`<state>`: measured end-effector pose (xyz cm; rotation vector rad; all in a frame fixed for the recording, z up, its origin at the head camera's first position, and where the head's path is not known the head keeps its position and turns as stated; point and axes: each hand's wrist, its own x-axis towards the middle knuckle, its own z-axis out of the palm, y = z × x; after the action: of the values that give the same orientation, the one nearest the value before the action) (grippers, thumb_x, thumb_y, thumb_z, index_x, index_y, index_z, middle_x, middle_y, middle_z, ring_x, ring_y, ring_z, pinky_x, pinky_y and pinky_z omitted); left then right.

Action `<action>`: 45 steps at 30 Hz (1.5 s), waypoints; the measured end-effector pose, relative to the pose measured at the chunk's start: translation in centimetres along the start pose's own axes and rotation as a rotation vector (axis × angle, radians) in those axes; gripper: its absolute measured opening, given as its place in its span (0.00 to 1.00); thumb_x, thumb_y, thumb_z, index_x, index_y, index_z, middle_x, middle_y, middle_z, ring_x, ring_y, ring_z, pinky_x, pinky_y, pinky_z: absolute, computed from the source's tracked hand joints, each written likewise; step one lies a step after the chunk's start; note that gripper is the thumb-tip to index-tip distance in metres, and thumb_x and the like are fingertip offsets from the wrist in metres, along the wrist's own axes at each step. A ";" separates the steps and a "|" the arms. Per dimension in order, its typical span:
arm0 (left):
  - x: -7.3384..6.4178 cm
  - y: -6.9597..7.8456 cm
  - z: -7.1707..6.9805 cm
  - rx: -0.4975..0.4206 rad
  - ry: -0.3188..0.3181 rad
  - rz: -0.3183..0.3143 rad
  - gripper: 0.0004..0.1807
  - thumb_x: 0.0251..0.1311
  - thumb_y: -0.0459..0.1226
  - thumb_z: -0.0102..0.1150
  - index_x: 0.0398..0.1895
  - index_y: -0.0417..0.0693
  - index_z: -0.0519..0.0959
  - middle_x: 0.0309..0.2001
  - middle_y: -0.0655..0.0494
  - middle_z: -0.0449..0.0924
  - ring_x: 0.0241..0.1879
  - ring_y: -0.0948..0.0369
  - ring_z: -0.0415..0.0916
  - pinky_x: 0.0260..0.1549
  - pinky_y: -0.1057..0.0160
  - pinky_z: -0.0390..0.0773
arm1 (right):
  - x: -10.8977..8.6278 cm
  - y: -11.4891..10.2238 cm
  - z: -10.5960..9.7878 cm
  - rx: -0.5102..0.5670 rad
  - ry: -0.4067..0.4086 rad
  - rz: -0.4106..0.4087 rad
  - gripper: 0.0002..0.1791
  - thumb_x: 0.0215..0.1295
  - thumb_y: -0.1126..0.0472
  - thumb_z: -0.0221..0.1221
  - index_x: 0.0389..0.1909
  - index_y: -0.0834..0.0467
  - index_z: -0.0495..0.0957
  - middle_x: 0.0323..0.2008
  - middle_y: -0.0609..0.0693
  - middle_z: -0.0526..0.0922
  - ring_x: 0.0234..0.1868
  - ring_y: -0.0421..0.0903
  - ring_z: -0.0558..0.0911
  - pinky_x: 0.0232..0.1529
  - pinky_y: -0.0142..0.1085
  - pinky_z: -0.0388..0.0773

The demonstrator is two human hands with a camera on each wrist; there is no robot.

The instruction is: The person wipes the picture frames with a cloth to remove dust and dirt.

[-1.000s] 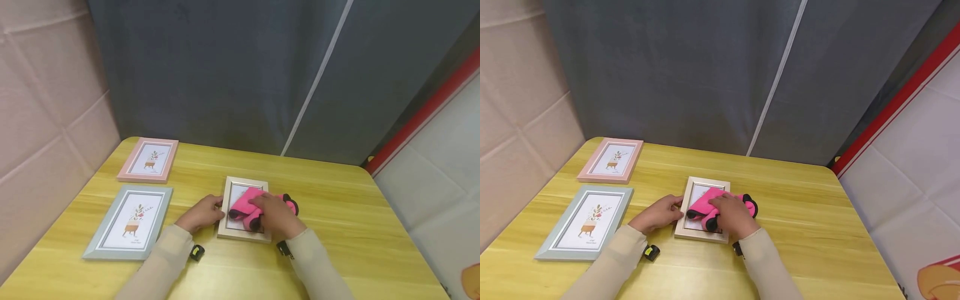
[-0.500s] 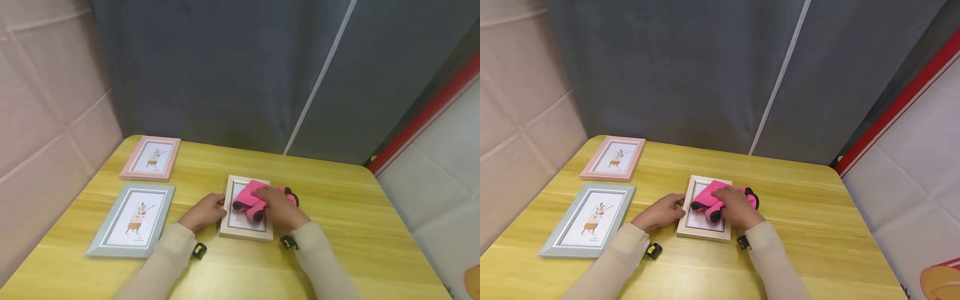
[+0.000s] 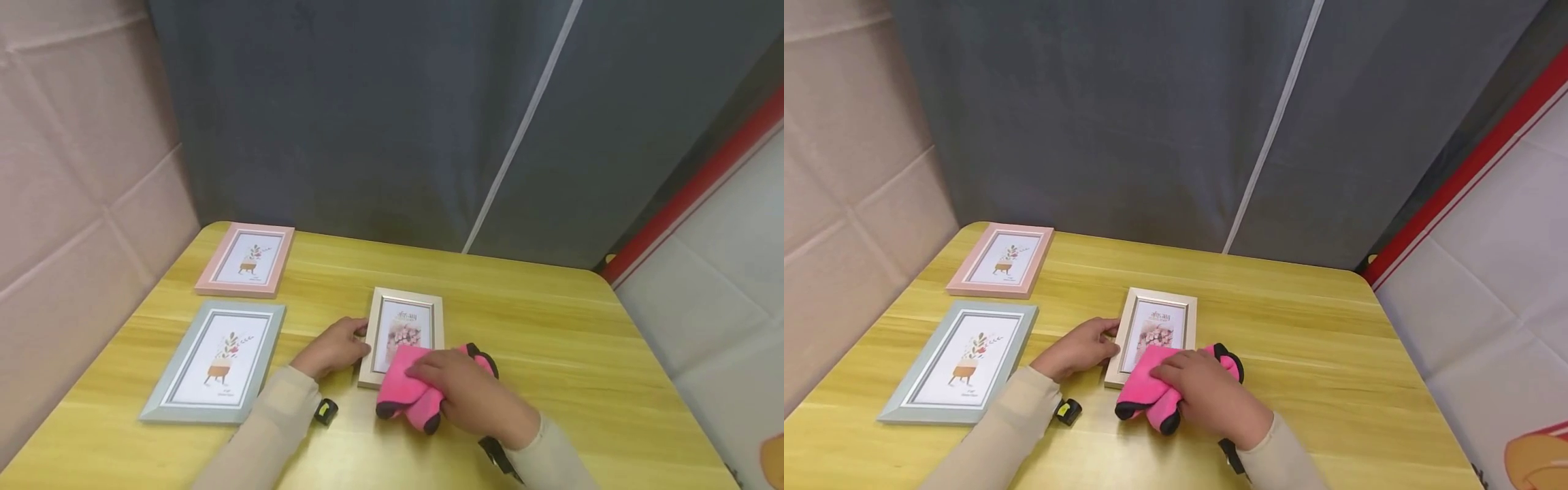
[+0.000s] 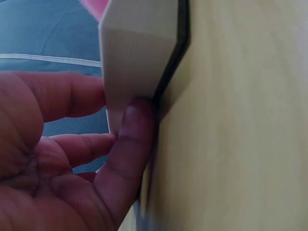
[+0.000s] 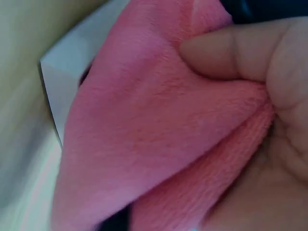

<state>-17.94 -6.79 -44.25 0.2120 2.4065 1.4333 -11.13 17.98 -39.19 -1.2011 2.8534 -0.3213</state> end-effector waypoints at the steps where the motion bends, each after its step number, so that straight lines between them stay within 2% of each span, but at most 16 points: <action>1: 0.0 0.0 0.0 0.001 0.000 -0.002 0.33 0.59 0.29 0.61 0.70 0.34 0.66 0.56 0.41 0.73 0.54 0.48 0.72 0.58 0.45 0.72 | -0.2 -0.3 0.1 0.003 -0.016 0.008 0.27 0.58 0.75 0.57 0.57 0.53 0.81 0.54 0.47 0.82 0.60 0.50 0.76 0.64 0.47 0.69; 5: 0.0 0.0 0.1 0.000 0.000 0.004 0.33 0.59 0.29 0.60 0.69 0.33 0.67 0.54 0.41 0.73 0.53 0.48 0.72 0.57 0.45 0.72 | -0.2 -0.6 0.4 0.021 -0.050 0.072 0.26 0.58 0.75 0.57 0.57 0.53 0.81 0.55 0.48 0.82 0.62 0.52 0.75 0.65 0.48 0.68; 8: 0.0 -0.1 0.1 0.004 -0.002 0.019 0.32 0.59 0.28 0.59 0.69 0.34 0.67 0.52 0.41 0.73 0.49 0.50 0.72 0.53 0.49 0.75 | 0.3 -0.4 0.7 0.028 -0.047 0.121 0.27 0.57 0.76 0.57 0.57 0.53 0.81 0.54 0.47 0.82 0.62 0.52 0.75 0.65 0.48 0.68; 11: 0.2 -0.1 0.1 -0.014 -0.019 0.041 0.32 0.58 0.26 0.58 0.69 0.35 0.68 0.50 0.42 0.74 0.39 0.53 0.73 0.39 0.56 0.79 | 0.8 -0.2 0.9 0.041 -0.045 0.159 0.23 0.60 0.72 0.59 0.56 0.54 0.82 0.54 0.48 0.83 0.62 0.53 0.75 0.64 0.48 0.69; 14: 0.2 -0.2 0.1 -0.048 -0.038 0.058 0.33 0.57 0.24 0.56 0.69 0.35 0.68 0.46 0.43 0.76 0.29 0.58 0.70 0.25 0.63 0.75 | 1.6 0.3 1.0 0.050 -0.044 0.190 0.21 0.62 0.70 0.61 0.56 0.54 0.82 0.54 0.49 0.83 0.62 0.54 0.75 0.64 0.50 0.69; 18: 0.2 -0.3 0.0 -0.076 -0.045 0.061 0.33 0.56 0.23 0.55 0.69 0.35 0.68 0.44 0.44 0.75 0.24 0.60 0.67 0.20 0.67 0.71 | 2.7 1.4 1.0 0.085 -0.060 0.243 0.21 0.63 0.63 0.65 0.58 0.53 0.81 0.56 0.48 0.81 0.66 0.53 0.72 0.66 0.49 0.67; 22: 0.1 -0.3 0.0 -0.067 -0.028 0.041 0.33 0.56 0.24 0.56 0.69 0.37 0.69 0.46 0.42 0.71 0.30 0.58 0.69 0.23 0.66 0.73 | 3.8 2.7 0.9 0.171 -0.090 0.304 0.23 0.64 0.59 0.66 0.61 0.53 0.79 0.59 0.48 0.79 0.68 0.52 0.68 0.66 0.48 0.67; 25: 0.1 -0.4 0.1 -0.072 -0.027 0.036 0.33 0.56 0.24 0.57 0.69 0.37 0.69 0.47 0.41 0.70 0.33 0.55 0.71 0.26 0.64 0.75 | 4.6 3.7 0.8 0.226 -0.102 0.364 0.23 0.66 0.65 0.61 0.63 0.51 0.78 0.62 0.48 0.77 0.71 0.52 0.65 0.67 0.50 0.65; 30: 0.1 -0.3 0.1 -0.060 -0.025 0.033 0.33 0.56 0.25 0.58 0.69 0.36 0.68 0.49 0.40 0.71 0.35 0.54 0.72 0.28 0.62 0.76 | 5.8 4.9 0.9 0.244 -0.096 0.426 0.28 0.68 0.68 0.56 0.68 0.48 0.73 0.67 0.47 0.72 0.75 0.53 0.56 0.70 0.53 0.60; 34: 0.2 -0.1 0.2 -0.034 -0.014 0.034 0.32 0.56 0.26 0.59 0.68 0.36 0.69 0.51 0.40 0.72 0.40 0.53 0.72 0.36 0.59 0.78 | 6.0 5.3 1.2 0.250 -0.083 0.444 0.31 0.65 0.70 0.55 0.69 0.47 0.72 0.69 0.47 0.71 0.76 0.53 0.55 0.69 0.55 0.59; 38: 0.4 0.0 0.3 -0.018 -0.009 0.045 0.31 0.57 0.26 0.59 0.67 0.35 0.70 0.52 0.42 0.74 0.46 0.52 0.73 0.46 0.54 0.78 | 5.8 5.4 1.3 0.298 -0.035 0.461 0.31 0.64 0.72 0.55 0.67 0.48 0.74 0.68 0.51 0.71 0.75 0.54 0.57 0.69 0.55 0.59; 40: 0.4 0.0 0.3 0.000 -0.006 0.039 0.32 0.57 0.27 0.60 0.68 0.35 0.70 0.52 0.42 0.74 0.46 0.52 0.73 0.49 0.52 0.77 | 5.6 5.5 1.2 0.330 0.001 0.454 0.29 0.64 0.72 0.55 0.65 0.49 0.75 0.66 0.52 0.73 0.73 0.55 0.62 0.69 0.54 0.61; 45: 0.3 -0.1 0.1 0.038 0.001 0.022 0.32 0.57 0.28 0.61 0.68 0.33 0.68 0.56 0.42 0.75 0.48 0.53 0.74 0.54 0.49 0.75 | 5.3 6.0 0.4 0.359 0.176 0.421 0.27 0.66 0.69 0.57 0.66 0.52 0.75 0.61 0.52 0.77 0.65 0.56 0.72 0.66 0.52 0.66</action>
<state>-18.22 -6.64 -44.47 0.2475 2.4406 1.3984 -19.02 18.25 -40.51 -0.5198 2.9129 -0.9026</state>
